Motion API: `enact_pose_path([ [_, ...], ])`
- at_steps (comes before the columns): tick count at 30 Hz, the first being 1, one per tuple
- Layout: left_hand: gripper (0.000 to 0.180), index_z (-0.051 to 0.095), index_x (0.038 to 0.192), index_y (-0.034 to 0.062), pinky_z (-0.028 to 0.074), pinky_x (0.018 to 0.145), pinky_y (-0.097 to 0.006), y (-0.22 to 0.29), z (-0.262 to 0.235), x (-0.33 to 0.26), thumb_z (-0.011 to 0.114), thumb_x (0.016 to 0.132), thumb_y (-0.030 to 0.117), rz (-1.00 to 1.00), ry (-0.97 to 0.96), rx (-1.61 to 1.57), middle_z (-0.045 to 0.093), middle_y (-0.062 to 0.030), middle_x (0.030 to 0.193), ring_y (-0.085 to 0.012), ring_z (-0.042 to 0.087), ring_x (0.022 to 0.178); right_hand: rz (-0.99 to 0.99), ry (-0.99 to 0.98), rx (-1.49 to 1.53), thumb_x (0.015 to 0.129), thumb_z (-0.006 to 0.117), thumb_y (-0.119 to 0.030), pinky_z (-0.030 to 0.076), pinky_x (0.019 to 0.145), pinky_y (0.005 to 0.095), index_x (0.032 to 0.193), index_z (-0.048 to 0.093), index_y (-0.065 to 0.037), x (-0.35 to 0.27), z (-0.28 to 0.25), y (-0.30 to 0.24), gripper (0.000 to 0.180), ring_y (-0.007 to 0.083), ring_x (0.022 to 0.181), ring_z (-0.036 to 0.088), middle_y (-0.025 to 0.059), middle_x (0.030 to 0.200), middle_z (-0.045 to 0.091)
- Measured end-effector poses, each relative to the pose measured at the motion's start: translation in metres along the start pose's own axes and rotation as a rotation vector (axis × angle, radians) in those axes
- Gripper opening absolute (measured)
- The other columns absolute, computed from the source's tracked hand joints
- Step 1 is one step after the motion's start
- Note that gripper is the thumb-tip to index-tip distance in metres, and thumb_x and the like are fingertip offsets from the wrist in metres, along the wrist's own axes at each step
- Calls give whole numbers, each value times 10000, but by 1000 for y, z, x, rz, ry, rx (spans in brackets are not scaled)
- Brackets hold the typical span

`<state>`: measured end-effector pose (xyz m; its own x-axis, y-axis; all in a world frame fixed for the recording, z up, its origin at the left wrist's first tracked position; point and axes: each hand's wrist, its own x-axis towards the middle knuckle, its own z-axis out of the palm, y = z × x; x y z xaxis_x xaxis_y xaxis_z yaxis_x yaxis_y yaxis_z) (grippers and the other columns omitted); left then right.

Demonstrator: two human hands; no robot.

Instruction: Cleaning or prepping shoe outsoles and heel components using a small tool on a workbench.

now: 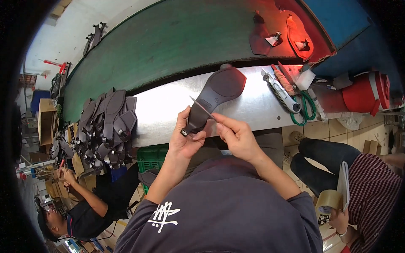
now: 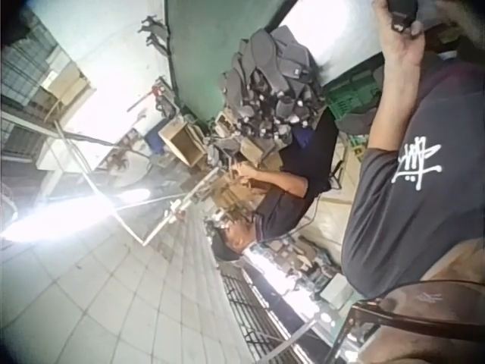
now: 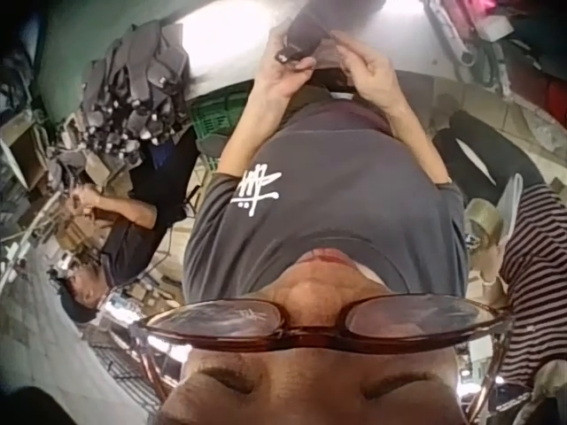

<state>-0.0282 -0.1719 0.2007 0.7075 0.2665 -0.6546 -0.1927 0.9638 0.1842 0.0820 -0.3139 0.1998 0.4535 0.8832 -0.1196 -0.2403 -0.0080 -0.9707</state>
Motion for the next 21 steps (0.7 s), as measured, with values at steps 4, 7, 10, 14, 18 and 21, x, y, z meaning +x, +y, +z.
enact_pose_path([
  [4,370,621,914,86,353,436,-206,-1,7,-1,555,933,450,405,94,296,615,-4,739,-74,515,546,284,-142,90,961,481,-86,359,492,182,1450,336,-61,-4,-4,-17,510,49,525,435,39,719,571],
  [7,601,640,831,-4,415,493,-223,0,10,1,425,966,541,600,161,483,631,-69,689,-99,534,530,308,-253,182,959,480,-93,358,494,182,1492,230,-105,-10,7,-15,589,51,523,442,60,728,582],
  [10,686,619,698,-11,481,599,-264,-8,11,3,352,982,553,812,171,578,669,-145,715,-140,591,589,329,-215,201,962,481,-100,351,489,184,1500,188,-114,-9,13,-8,613,60,508,421,54,701,547],
  [14,700,598,660,-1,468,590,-257,-11,3,9,337,979,565,867,133,558,647,-108,675,-132,567,568,440,-131,437,970,486,-130,342,485,187,1451,314,-63,-9,11,-15,515,62,507,396,33,676,504],
  [18,777,579,639,15,435,591,-246,-8,4,3,238,960,635,787,142,575,585,-61,608,-135,524,557,328,-77,348,964,503,-124,365,475,215,1256,549,-8,-7,-4,-16,318,78,520,445,28,697,546],
  [21,851,576,636,17,414,572,-234,-6,10,4,145,933,688,749,182,512,566,-58,601,-135,503,545,-140,-53,-336,928,540,-63,420,496,251,1114,622,27,-15,2,-9,222,92,546,509,41,726,592],
])
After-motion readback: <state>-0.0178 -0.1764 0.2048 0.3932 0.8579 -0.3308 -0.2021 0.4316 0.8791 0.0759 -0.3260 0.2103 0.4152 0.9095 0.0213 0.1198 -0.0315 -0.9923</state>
